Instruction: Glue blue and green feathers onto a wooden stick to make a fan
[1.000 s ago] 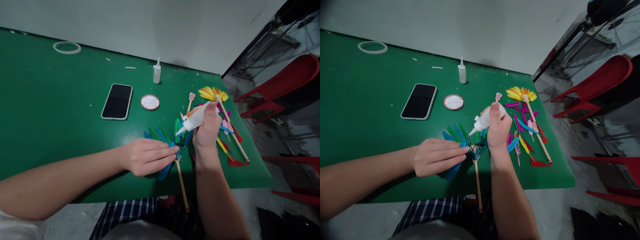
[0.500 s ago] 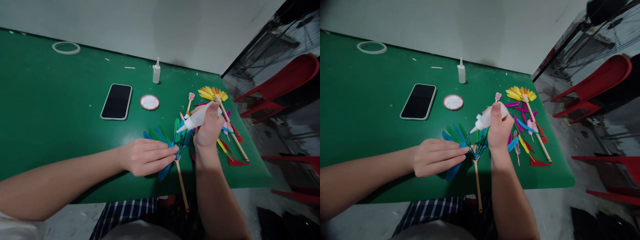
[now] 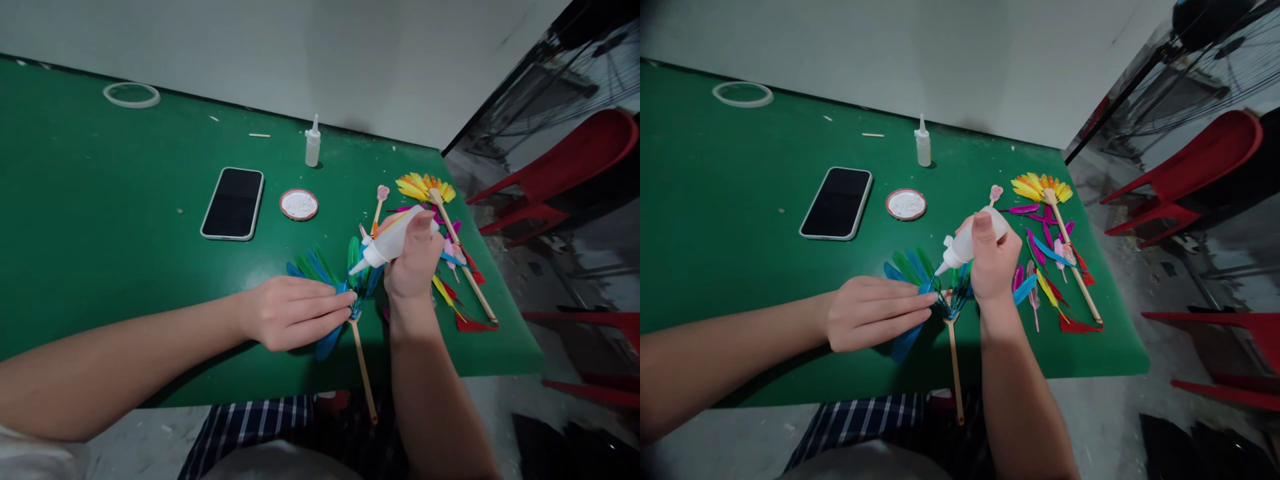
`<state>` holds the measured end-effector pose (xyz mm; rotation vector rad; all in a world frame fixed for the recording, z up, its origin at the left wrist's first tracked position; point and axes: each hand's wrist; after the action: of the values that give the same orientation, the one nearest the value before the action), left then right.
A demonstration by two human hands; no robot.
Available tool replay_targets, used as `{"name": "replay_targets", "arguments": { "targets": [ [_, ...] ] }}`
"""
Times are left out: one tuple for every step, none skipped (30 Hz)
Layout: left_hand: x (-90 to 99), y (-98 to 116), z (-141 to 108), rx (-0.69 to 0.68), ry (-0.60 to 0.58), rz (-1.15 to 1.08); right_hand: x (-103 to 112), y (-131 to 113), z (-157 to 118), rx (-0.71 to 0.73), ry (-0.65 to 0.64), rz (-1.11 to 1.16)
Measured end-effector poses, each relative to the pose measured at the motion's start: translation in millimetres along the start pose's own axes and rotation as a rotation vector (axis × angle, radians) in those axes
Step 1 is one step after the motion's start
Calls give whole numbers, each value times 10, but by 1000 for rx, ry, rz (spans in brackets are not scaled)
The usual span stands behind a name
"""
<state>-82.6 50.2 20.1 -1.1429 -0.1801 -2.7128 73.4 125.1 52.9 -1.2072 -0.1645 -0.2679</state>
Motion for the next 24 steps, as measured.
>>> {"name": "replay_targets", "arguments": {
  "targets": [
    [1,-2,2,0,1,3,2,-2,-2,-2,-8,-10],
    [3,-5,4,-1,1,5,5,-3,-2,-2,-12,-17],
    [6,-6,7,-2,-1,4,9,-2,-1,0,-11,-21],
    [10,-6,10,-4,-5,0,13,0,2,2,-6,-24],
    [14,-5,12,-5,-7,-5,18,3,6,5,1,-29],
    [18,-3,14,-6,-4,-12,24,6,11,7,9,-36],
    [21,-1,16,-8,-4,-21,31,8,17,8,16,-45],
    [22,1,17,-6,-5,-28,38,10,23,10,22,-56],
    [23,3,17,-4,-6,-31,44,11,28,14,27,-66],
    [22,4,15,1,-7,-32,50,11,33,20,35,-72],
    [21,5,13,6,-10,-31,55,13,37,25,42,-73],
    [18,5,10,11,-13,-29,57,15,40,29,50,-70],
    [16,5,6,12,-14,-28,57,17,42,32,57,-66],
    [14,5,2,11,-12,-28,56,21,44,32,63,-61],
    [11,4,-1,10,-11,-31,52,26,45,30,68,-54],
    [9,4,-4,9,-9,-34,48,31,46,28,74,-46],
    [8,3,-5,10,-8,-37,43,35,47,27,81,-38],
    [7,1,-5,12,-8,-39,38,39,47,26,89,-33],
    [6,0,-4,11,-10,-39,33,42,46,28,94,-28],
    [6,-3,-1,12,-10,-41,30,43,45,32,96,-25],
    [7,-5,4,10,-10,-41,27,43,42,37,93,-22],
    [8,-7,9,7,-8,-40,26,41,38,43,86,-17],
    [10,-9,13,5,-6,-40,25,39,33,49,77,-11],
    [11,-10,17,2,-4,-42,24,37,26,54,64,-5]
  ]
}}
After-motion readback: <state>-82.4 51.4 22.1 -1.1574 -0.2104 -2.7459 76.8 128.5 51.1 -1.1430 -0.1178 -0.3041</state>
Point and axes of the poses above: each hand's wrist, its own z-axis towards the middle knuckle, its own x-axis out of the back of the hand, y = z × x, and after that the axes turned 15 degrees about -z, right-handed
